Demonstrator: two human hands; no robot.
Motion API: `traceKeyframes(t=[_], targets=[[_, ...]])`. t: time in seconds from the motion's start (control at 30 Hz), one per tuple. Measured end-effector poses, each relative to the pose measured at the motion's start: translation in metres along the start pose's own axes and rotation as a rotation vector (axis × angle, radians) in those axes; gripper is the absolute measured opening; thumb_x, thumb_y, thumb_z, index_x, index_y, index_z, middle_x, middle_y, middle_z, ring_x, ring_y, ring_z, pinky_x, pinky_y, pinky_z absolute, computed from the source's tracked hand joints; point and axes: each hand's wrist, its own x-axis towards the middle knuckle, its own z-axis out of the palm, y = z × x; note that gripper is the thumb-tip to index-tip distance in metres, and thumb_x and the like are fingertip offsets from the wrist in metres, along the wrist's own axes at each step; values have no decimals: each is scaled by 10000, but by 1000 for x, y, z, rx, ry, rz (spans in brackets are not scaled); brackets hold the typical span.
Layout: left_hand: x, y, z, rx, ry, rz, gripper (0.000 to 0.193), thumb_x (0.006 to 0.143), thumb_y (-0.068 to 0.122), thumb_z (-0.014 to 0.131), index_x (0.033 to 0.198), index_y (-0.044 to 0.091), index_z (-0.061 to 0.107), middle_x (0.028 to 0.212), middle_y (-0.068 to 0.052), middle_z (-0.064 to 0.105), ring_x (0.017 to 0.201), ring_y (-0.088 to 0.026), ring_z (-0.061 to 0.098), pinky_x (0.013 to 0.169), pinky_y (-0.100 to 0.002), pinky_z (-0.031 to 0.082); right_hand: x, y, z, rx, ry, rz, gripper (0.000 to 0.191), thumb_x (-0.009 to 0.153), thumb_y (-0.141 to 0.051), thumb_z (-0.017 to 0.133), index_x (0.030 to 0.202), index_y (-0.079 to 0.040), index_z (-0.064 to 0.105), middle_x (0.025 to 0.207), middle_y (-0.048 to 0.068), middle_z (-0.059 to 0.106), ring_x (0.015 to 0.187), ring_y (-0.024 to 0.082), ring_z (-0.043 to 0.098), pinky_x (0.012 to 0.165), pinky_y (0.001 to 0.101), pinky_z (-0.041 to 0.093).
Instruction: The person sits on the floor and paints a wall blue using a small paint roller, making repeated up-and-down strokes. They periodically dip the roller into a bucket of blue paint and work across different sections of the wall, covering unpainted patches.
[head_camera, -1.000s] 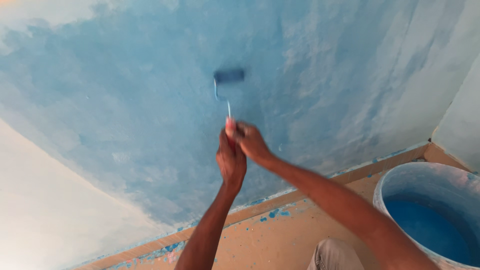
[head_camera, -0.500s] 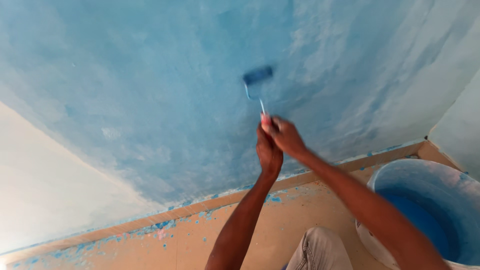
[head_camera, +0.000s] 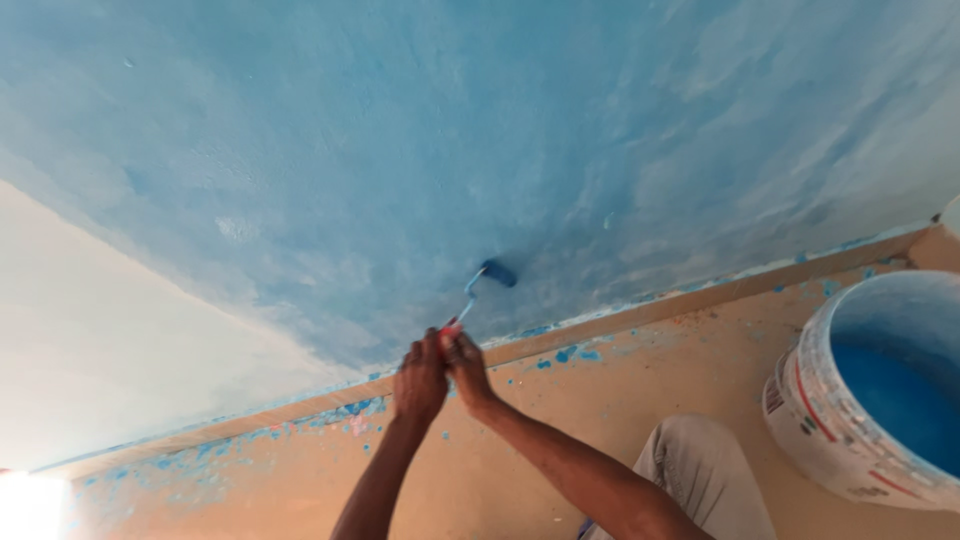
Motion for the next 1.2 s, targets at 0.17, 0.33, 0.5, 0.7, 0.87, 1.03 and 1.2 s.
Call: traceKeyframes(t=[0.17, 0.33, 0.5, 0.7, 0.87, 1.03, 1.2], targets=[[-28, -31, -26, 104, -18, -41, 513, 890, 128, 664, 1353, 63, 453, 988, -229, 671, 833, -423, 719, 593, -511, 590, -20, 8, 34, 102, -32, 177, 255, 1025, -341, 560, 1160, -134, 625, 947, -50, 630, 842, 54, 592, 706, 246, 503], [-26, 23, 8, 9, 16, -151, 447, 948, 129, 643, 1352, 95, 455, 974, -237, 668, 758, -410, 725, 511, -501, 581, -17, -10, -21, -9, -112, 62, 250, 1071, -331, 605, 1116, -86, 634, 889, -42, 557, 783, 74, 515, 661, 269, 444], [23, 137, 50, -283, 307, -19, 505, 913, 77, 652, 1379, 94, 460, 954, -210, 687, 765, -453, 691, 558, -545, 543, 9, -90, -100, -238, -68, -185, 236, 1046, -298, 627, 1072, -66, 660, 910, -59, 586, 835, 50, 508, 714, 250, 455], [126, 273, 20, -644, 446, 59, 538, 978, 101, 615, 1471, 89, 403, 1093, -250, 698, 726, -380, 741, 512, -467, 579, 46, -248, -138, -630, 1, -505, 297, 1029, -350, 609, 1047, -65, 690, 862, -47, 617, 800, 64, 532, 704, 259, 476], [199, 342, -46, -764, 605, 186, 484, 983, 101, 601, 1435, 59, 431, 1065, -253, 706, 839, -425, 719, 646, -513, 576, 79, -373, -112, -833, 13, -656, 313, 1031, -351, 624, 962, -55, 699, 788, -34, 599, 748, 74, 526, 668, 284, 465], [200, 339, -58, -758, 556, 117, 386, 996, 165, 634, 1338, 74, 479, 1066, -235, 699, 865, -458, 695, 681, -543, 551, 76, -376, -105, -803, 1, -679, 270, 1047, -272, 661, 982, -11, 680, 831, -5, 589, 780, 96, 486, 688, 301, 444], [129, 246, -8, -678, 322, -3, 393, 976, 187, 583, 1318, 53, 445, 1074, -250, 662, 768, -460, 684, 594, -556, 547, 50, -251, -106, -783, 71, -464, 322, 970, -354, 638, 1108, -69, 694, 869, -41, 662, 779, 77, 568, 687, 284, 481]])
